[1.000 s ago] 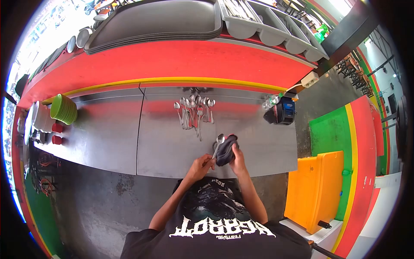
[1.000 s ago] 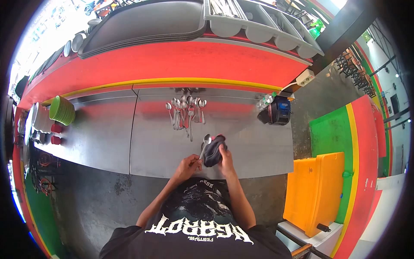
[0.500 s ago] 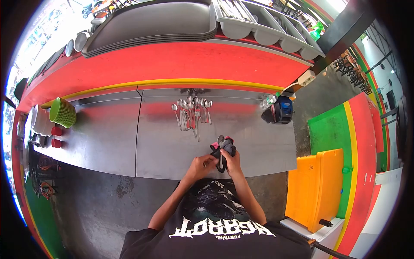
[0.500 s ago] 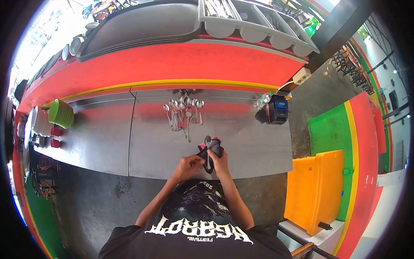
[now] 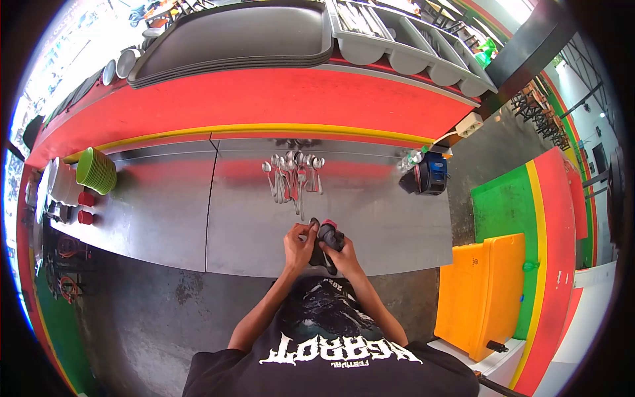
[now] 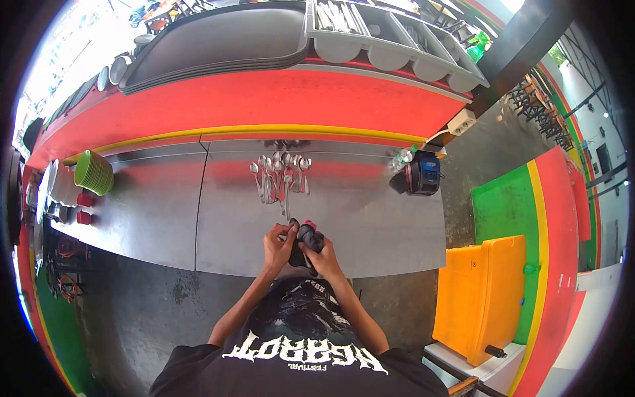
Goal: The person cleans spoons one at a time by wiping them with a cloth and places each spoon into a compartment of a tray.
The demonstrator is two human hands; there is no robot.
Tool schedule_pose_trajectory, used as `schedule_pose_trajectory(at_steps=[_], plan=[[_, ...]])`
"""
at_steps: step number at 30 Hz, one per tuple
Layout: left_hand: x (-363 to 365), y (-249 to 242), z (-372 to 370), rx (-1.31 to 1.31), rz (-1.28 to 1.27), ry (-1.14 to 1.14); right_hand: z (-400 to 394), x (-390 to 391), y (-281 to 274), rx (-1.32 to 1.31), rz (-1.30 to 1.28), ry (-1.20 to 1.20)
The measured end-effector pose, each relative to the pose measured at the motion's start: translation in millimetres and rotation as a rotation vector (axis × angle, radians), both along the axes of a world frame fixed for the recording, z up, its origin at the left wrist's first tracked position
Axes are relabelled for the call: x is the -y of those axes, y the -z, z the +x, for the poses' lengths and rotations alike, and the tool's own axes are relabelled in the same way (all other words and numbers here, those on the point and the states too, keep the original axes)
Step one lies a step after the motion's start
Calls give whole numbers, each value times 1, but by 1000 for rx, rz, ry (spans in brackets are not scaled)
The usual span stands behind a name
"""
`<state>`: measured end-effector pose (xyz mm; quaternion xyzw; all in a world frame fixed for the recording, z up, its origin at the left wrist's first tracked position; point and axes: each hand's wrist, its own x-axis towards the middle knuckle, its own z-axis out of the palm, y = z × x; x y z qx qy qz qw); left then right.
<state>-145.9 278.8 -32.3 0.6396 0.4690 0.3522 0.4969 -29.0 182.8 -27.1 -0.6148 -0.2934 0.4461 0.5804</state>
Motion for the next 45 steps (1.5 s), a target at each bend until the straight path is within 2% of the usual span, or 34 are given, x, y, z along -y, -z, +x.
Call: schedule_pose_trajectory(at_steps=[4,7,10,13,16,19,23,26,29,32,34,35,36,37,38,40,41,42,45], plan=[[-9,-12,3,1,-44,-109,-2,1,-1,31,-3,-30],[-14,-14,7,16,49,-134,-2,2,-11,8,9,-27],[-12,-7,9,46,-128,-86,1,4,-16,18,12,-16],[-5,1,4,91,-235,212,8,10,-6,39,-16,17],[2,4,5,128,-289,217,11,10,1,66,-17,32],[-1,0,9,93,-168,188,9,7,1,79,-13,57],[-17,-7,18,152,-221,26,11,4,0,65,51,23],[-38,8,12,266,-207,-65,18,15,-19,239,-9,-134],[-52,5,2,307,-232,-24,15,24,-21,140,-38,-12],[-43,-1,-6,341,-307,80,27,27,8,-341,-8,151],[-24,4,-1,399,-422,132,30,18,-11,-678,99,176],[-15,3,0,350,-423,173,33,15,-20,-845,154,193],[-6,-7,3,302,-425,215,39,14,-17,-868,142,152],[4,-11,6,255,-426,257,40,12,-12,-674,86,126],[14,-1,14,270,-299,286,40,9,-7,-479,28,99],[27,-14,17,152,-351,318,32,-2,-15,-50,59,80],[31,-20,17,90,-375,330,33,-3,-15,-33,50,100],[34,-17,18,42,-160,305,33,-5,-12,-16,41,118],[33,-10,14,82,54,314,33,-6,-3,53,20,171]])
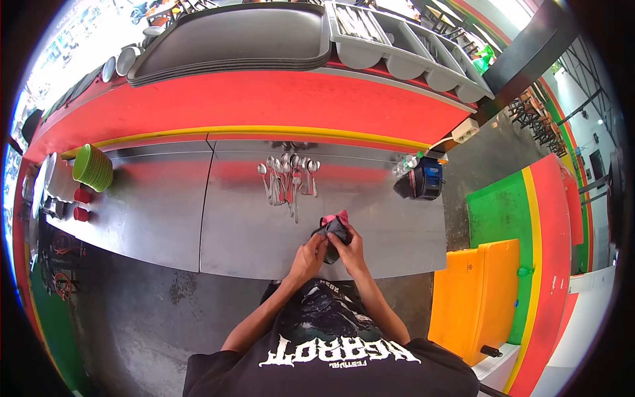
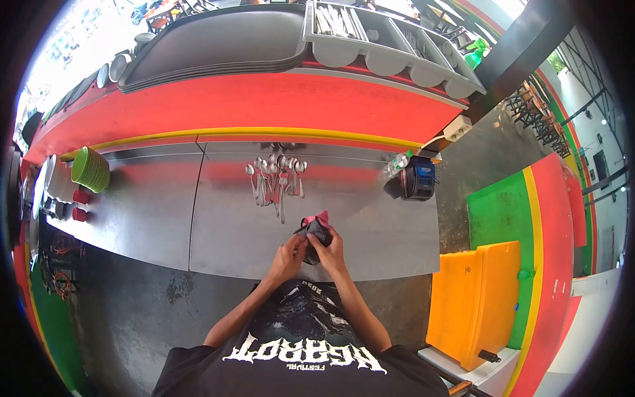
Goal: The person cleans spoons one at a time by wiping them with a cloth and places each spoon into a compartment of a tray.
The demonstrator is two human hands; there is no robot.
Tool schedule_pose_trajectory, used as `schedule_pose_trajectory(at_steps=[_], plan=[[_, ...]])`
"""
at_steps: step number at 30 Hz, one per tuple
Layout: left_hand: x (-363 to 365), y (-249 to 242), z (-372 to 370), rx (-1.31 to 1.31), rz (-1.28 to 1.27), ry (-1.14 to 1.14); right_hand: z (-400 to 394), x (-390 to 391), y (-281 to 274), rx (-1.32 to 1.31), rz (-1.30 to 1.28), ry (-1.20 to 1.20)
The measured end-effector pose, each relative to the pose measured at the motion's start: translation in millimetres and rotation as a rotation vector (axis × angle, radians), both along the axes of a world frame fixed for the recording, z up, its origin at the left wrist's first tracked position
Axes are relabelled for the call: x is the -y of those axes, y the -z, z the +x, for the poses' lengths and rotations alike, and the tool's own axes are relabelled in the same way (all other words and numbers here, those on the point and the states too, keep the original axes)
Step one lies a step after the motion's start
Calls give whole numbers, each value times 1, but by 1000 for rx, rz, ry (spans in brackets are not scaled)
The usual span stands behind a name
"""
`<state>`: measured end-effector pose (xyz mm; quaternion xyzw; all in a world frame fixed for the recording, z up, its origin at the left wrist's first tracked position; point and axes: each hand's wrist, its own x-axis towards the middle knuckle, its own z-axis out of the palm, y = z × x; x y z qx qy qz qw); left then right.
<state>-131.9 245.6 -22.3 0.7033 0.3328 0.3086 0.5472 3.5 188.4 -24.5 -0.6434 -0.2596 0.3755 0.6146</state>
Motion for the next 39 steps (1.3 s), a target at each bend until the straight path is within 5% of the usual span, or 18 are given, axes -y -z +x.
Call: schedule_pose_trajectory(at_steps=[10,13,16,24,30,39], plan=[[-9,-6,-22,-213,88,141,-4,-2,19,169,-3,181],[-8,-12,-26,-224,35,171,8,-7,18,49,31,376],[-4,-23,-30,-180,-104,173,45,-4,29,-408,122,467],[-2,-14,-35,155,-907,183,36,39,-15,-780,153,-178],[-1,-12,-31,303,-1065,268,-11,25,-12,-777,97,-166],[3,-7,-39,-131,-301,187,-12,10,-28,-747,26,-85]])
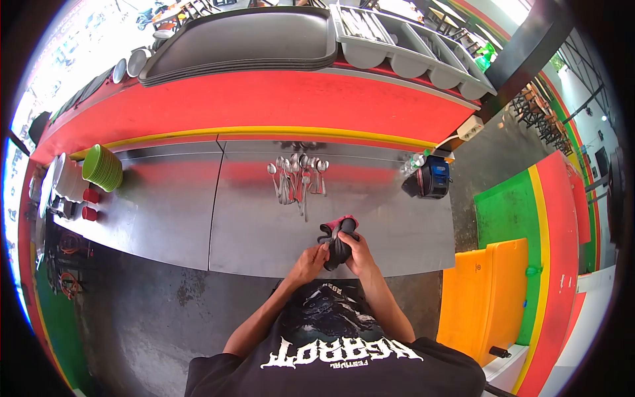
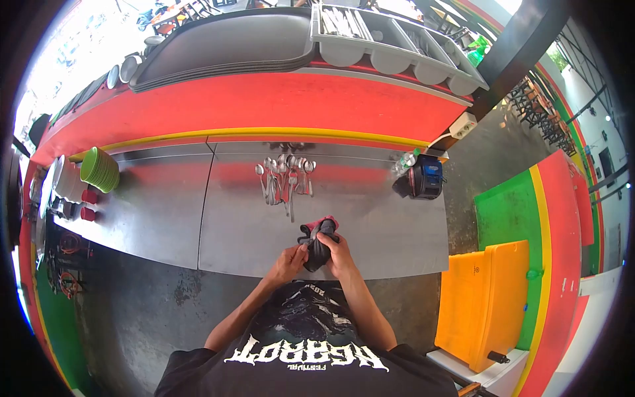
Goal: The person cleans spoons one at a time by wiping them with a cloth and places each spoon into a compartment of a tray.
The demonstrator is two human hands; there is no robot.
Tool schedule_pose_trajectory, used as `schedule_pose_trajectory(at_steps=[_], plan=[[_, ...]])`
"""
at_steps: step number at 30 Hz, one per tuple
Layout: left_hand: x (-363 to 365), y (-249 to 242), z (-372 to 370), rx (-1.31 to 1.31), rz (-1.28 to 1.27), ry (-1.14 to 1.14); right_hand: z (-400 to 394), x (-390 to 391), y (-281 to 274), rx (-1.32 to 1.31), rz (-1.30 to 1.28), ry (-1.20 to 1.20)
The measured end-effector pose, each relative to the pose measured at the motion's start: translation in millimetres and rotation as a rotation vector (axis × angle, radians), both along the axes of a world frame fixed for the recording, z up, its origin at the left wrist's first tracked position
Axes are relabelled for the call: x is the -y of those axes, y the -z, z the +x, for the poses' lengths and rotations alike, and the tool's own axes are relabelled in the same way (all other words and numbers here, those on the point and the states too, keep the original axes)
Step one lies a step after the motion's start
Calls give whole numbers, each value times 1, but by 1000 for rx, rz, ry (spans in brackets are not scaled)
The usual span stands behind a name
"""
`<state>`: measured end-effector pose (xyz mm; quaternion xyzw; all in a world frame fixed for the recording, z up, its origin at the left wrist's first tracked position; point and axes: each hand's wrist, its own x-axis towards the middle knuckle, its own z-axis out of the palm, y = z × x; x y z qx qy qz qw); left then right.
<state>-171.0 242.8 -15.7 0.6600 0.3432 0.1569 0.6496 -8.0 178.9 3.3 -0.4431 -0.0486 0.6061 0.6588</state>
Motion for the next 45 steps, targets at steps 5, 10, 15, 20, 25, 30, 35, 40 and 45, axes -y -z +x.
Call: schedule_pose_trajectory(at_steps=[5,10,15,20,25,30,35,40,45], plan=[[-2,-5,-11,-49,58,8,3,-6,13,-34,-17,-3],[0,-12,-14,-3,31,-20,19,-22,27,-187,78,127],[7,4,-21,69,95,-136,45,-14,27,-182,147,240],[5,-2,-19,-73,106,-231,38,5,24,-207,167,163],[-6,1,-13,23,40,-254,3,14,40,-335,73,67],[-11,-11,0,151,-66,-247,-31,12,49,-400,46,-56],[-12,-13,9,199,186,-378,-31,4,33,-158,89,-115],[-14,-6,11,336,-32,-473,-27,-2,28,-59,65,-166],[-25,-5,11,521,-212,-614,-34,-4,47,-123,97,-102]])
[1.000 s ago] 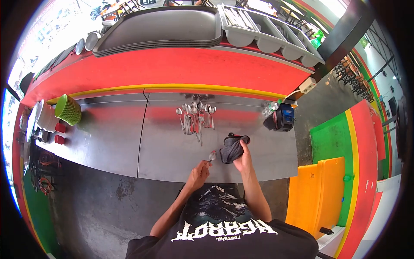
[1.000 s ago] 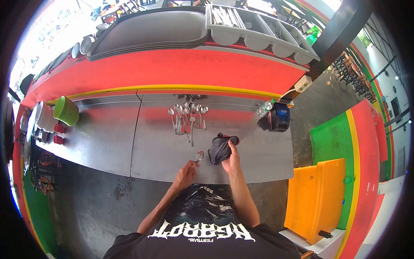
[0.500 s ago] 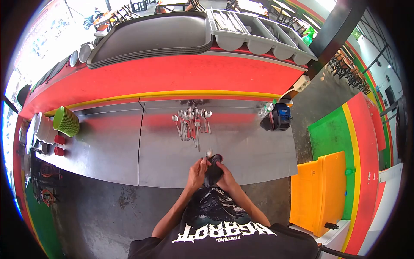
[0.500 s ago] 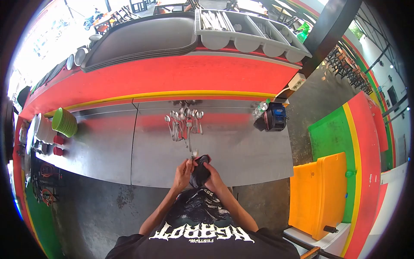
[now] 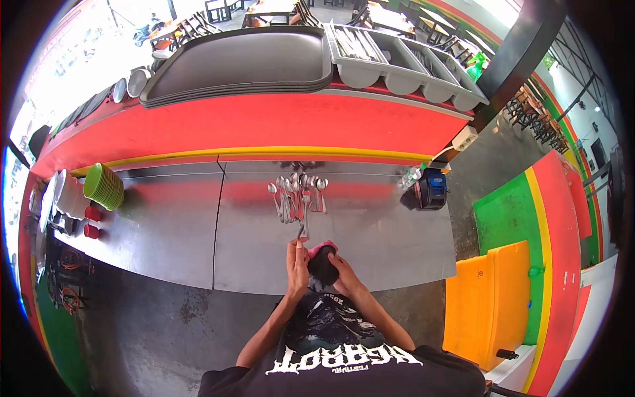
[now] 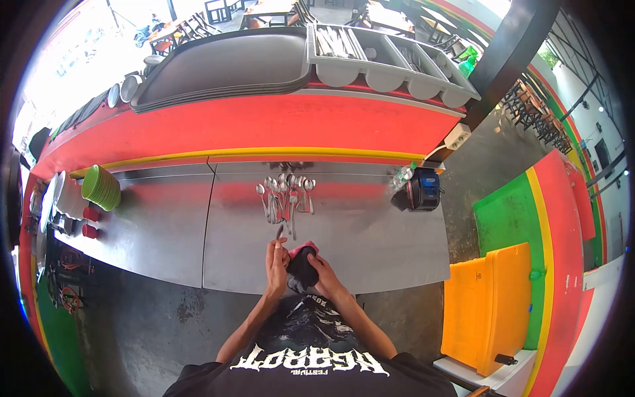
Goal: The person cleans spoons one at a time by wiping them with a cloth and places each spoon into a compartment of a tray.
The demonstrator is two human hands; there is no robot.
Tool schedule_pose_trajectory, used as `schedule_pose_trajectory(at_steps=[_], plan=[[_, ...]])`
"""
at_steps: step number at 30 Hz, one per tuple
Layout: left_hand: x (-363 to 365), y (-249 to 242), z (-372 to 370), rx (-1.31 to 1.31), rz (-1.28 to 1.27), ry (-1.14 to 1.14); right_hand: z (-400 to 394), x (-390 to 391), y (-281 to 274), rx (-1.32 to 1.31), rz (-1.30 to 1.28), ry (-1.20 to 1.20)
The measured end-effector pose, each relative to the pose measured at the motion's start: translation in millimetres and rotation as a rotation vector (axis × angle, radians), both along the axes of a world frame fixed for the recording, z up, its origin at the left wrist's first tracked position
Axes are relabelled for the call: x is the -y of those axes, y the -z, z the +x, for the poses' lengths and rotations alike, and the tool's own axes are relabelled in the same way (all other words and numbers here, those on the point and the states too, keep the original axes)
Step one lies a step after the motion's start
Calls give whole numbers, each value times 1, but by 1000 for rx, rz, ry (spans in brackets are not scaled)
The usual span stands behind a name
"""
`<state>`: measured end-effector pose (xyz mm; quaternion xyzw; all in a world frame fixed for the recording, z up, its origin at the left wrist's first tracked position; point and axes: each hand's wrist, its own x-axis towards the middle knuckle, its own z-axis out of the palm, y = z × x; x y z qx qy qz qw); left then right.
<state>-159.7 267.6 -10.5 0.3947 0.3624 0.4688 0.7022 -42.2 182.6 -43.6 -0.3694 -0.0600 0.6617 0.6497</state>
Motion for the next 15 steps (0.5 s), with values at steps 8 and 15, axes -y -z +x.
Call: schedule_pose_trajectory(at_steps=[8,15], plan=[[-7,5,-6,-150,80,147,12,4,-8,-158,84,64],[-3,4,3,-36,103,244,7,-9,-39,551,71,-79]])
